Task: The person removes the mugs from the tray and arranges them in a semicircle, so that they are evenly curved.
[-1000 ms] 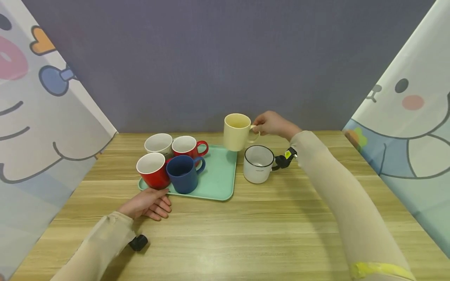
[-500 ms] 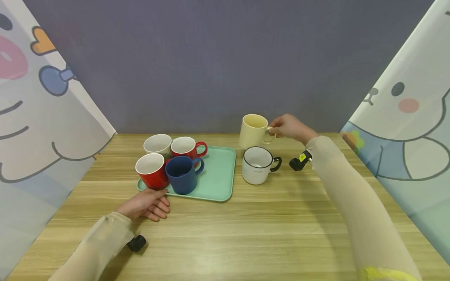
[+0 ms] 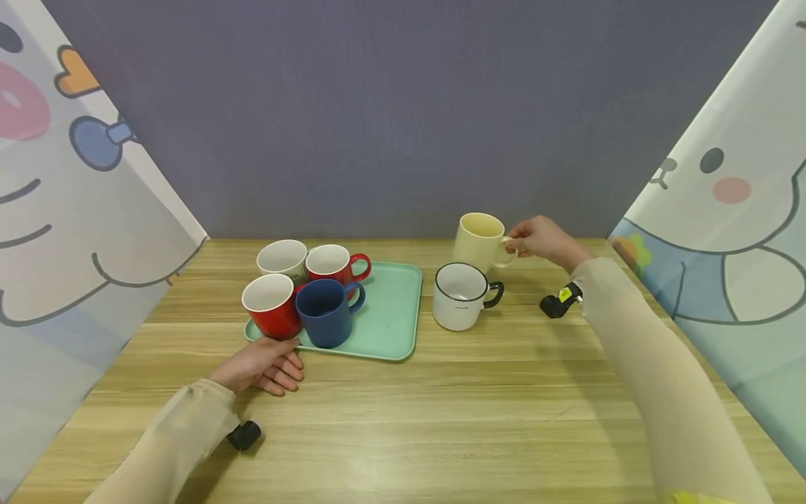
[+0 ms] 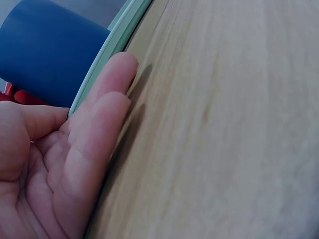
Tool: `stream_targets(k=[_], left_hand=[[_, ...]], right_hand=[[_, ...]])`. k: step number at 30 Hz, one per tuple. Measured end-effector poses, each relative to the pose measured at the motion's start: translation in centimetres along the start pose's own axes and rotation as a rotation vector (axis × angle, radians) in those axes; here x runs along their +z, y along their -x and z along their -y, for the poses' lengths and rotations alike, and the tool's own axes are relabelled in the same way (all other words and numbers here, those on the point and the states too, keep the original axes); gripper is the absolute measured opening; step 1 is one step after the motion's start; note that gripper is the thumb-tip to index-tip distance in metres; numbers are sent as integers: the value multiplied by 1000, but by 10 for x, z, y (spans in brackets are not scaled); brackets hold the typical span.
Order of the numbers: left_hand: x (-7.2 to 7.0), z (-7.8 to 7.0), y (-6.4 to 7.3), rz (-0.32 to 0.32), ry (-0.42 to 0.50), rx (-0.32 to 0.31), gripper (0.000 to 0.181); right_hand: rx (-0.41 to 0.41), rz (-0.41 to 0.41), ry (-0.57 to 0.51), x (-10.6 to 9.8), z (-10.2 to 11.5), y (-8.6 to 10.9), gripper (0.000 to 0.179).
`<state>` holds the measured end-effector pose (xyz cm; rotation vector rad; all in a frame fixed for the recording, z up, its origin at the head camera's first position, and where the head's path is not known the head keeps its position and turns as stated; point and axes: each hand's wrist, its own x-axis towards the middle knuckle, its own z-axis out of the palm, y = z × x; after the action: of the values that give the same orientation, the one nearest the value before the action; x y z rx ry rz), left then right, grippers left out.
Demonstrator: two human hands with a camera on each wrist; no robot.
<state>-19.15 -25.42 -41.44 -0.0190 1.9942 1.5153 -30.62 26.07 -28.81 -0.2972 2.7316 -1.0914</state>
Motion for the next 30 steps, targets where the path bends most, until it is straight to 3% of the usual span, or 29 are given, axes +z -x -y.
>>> stream_targets(k=[15, 30], left_hand=[[2, -1, 1, -5, -3, -2, 45], [2, 0, 2, 4, -5, 8, 46]], right_hand=[[-17, -11, 3, 7, -31, 12, 23], [-75, -23, 20, 23, -39, 13, 21]])
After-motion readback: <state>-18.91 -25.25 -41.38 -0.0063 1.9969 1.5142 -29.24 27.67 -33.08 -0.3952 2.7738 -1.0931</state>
